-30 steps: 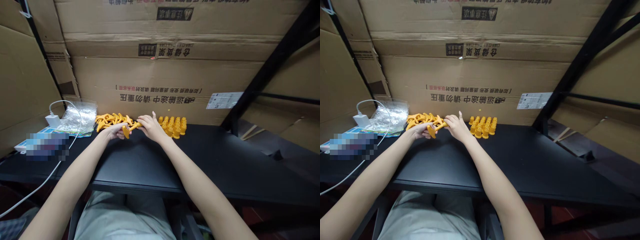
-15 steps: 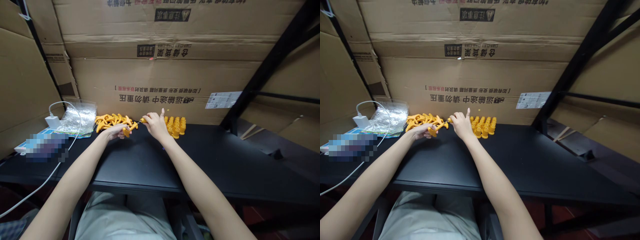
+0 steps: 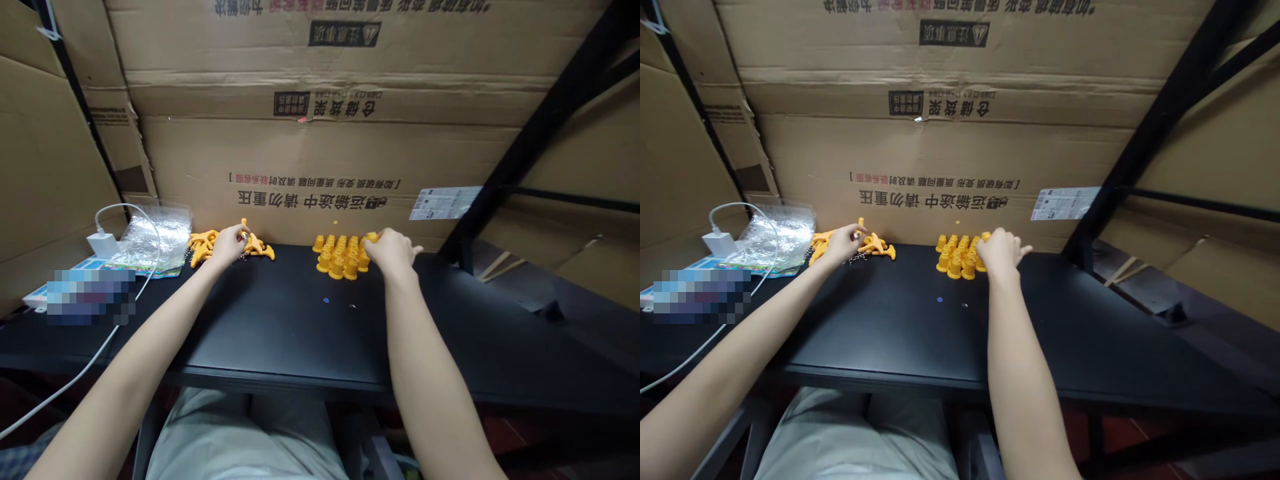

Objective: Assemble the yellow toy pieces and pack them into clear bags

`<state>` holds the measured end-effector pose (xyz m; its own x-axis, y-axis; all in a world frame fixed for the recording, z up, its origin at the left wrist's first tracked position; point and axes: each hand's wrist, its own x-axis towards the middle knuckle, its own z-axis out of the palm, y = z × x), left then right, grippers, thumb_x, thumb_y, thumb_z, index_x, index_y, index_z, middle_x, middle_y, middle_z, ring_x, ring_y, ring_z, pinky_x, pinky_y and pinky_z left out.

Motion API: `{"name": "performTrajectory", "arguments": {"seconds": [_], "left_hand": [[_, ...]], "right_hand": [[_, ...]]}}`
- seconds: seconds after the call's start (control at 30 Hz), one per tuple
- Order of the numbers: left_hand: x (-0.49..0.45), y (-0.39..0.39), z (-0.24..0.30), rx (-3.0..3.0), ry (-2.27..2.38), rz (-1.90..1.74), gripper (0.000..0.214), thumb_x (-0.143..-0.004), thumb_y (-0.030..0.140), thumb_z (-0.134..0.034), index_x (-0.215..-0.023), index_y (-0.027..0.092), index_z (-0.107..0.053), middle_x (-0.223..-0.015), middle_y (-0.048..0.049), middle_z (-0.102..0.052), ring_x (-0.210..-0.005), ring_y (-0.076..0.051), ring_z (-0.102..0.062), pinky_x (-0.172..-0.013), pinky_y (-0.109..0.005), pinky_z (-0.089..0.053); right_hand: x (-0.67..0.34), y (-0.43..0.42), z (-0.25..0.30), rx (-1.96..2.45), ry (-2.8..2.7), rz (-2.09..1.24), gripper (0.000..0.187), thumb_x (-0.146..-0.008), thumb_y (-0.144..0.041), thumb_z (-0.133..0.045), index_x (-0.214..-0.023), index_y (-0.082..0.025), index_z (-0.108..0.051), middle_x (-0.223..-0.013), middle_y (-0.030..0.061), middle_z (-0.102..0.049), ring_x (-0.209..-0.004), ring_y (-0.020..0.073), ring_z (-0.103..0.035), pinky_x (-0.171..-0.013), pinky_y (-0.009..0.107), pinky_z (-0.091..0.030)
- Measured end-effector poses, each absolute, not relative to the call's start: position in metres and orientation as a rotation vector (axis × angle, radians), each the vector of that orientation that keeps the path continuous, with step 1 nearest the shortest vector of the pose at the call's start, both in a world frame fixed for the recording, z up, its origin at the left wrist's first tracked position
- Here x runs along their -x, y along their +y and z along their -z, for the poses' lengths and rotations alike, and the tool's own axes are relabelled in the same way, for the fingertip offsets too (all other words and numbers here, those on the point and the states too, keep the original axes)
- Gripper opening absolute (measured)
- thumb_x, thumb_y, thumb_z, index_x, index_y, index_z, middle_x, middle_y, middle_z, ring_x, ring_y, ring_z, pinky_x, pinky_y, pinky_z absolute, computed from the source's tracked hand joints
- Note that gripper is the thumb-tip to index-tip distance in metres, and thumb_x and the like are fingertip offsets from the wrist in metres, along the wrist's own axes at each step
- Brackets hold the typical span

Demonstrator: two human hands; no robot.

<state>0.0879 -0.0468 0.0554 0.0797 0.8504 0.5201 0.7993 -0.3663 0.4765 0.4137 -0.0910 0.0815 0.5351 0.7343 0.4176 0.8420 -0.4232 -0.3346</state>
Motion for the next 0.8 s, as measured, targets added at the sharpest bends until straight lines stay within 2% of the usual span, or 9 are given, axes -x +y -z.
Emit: {"name": "performTrajectory", "arguments": {"seconds": [0.13, 0.27, 0.4, 0.6, 0.7, 0.8], "left_hand": [[-0.084, -0.029, -0.051, -2.523, 1.876, -0.91, 0.045, -0.077, 0.009, -0.046, -0.119, 0.019, -0.06, -0.107, -0.0094, -0.063, -0.103, -0.022, -0.057, -0.09, -0.034, -0.044], [-0.082, -0.017, -0.038, -2.531, 1.966, -0.682, 0.05, -0.081, 0.011, -0.043, -0.129, 0.021, -0.053, -0.12, -0.0114, -0.059, -0.114, -0.026, -0.052, -0.095, -0.04, -0.042], [-0.081, -0.009, -0.025, -2.473, 1.934, -0.591, 0.054, -0.083, 0.015, -0.042, -0.136, 0.024, -0.046, -0.13, -0.0109, -0.053, -0.122, -0.028, -0.047, -0.098, -0.044, -0.04], [-0.08, -0.01, -0.015, -2.43, 1.89, -0.668, 0.053, -0.085, 0.018, -0.04, -0.136, 0.03, -0.046, -0.132, -0.0098, -0.052, -0.123, -0.029, -0.046, -0.1, -0.047, -0.039], [-0.08, -0.014, -0.016, -2.392, 1.932, -0.712, 0.051, -0.084, 0.018, -0.041, -0.133, 0.027, -0.05, -0.126, -0.0113, -0.057, -0.12, -0.03, -0.048, -0.099, -0.049, -0.039], [-0.079, -0.018, -0.021, -2.304, 1.962, -0.813, 0.05, -0.081, 0.017, -0.044, -0.13, 0.022, -0.054, -0.123, -0.0119, -0.06, -0.118, -0.028, -0.051, -0.1, -0.047, -0.039]], "right_hand": [[-0.422, -0.089, -0.074, 2.546, -1.263, -0.024, 0.032, -0.07, -0.02, -0.06, -0.1, -0.011, -0.066, -0.103, 0.0208, -0.065, -0.106, 0.0338, -0.059, -0.093, 0.057, -0.037], [-0.42, -0.085, -0.066, 2.622, -1.33, -0.134, 0.042, -0.069, -0.02, -0.06, -0.111, -0.014, -0.063, -0.112, 0.0204, -0.063, -0.111, 0.034, -0.058, -0.095, 0.06, -0.035], [-0.423, -0.081, -0.061, 2.637, -1.35, -0.118, 0.042, -0.071, -0.018, -0.059, -0.112, -0.014, -0.063, -0.112, 0.0203, -0.064, -0.111, 0.0341, -0.058, -0.096, 0.064, -0.032], [-0.432, -0.072, -0.051, 2.633, -1.333, 0.007, 0.03, -0.07, -0.015, -0.058, -0.099, -0.014, -0.067, -0.099, 0.0196, -0.067, -0.1, 0.0334, -0.062, -0.093, 0.068, -0.028], [-0.433, -0.07, -0.048, 2.602, -1.332, 0.048, 0.027, -0.069, -0.014, -0.057, -0.094, -0.013, -0.067, -0.096, 0.0189, -0.067, -0.097, 0.0334, -0.062, -0.093, 0.069, -0.027], [-0.43, -0.073, -0.05, 2.581, -1.295, 0.052, 0.031, -0.069, -0.013, -0.055, -0.098, -0.012, -0.066, -0.101, 0.0193, -0.066, -0.101, 0.0338, -0.061, -0.094, 0.067, -0.028]]}}
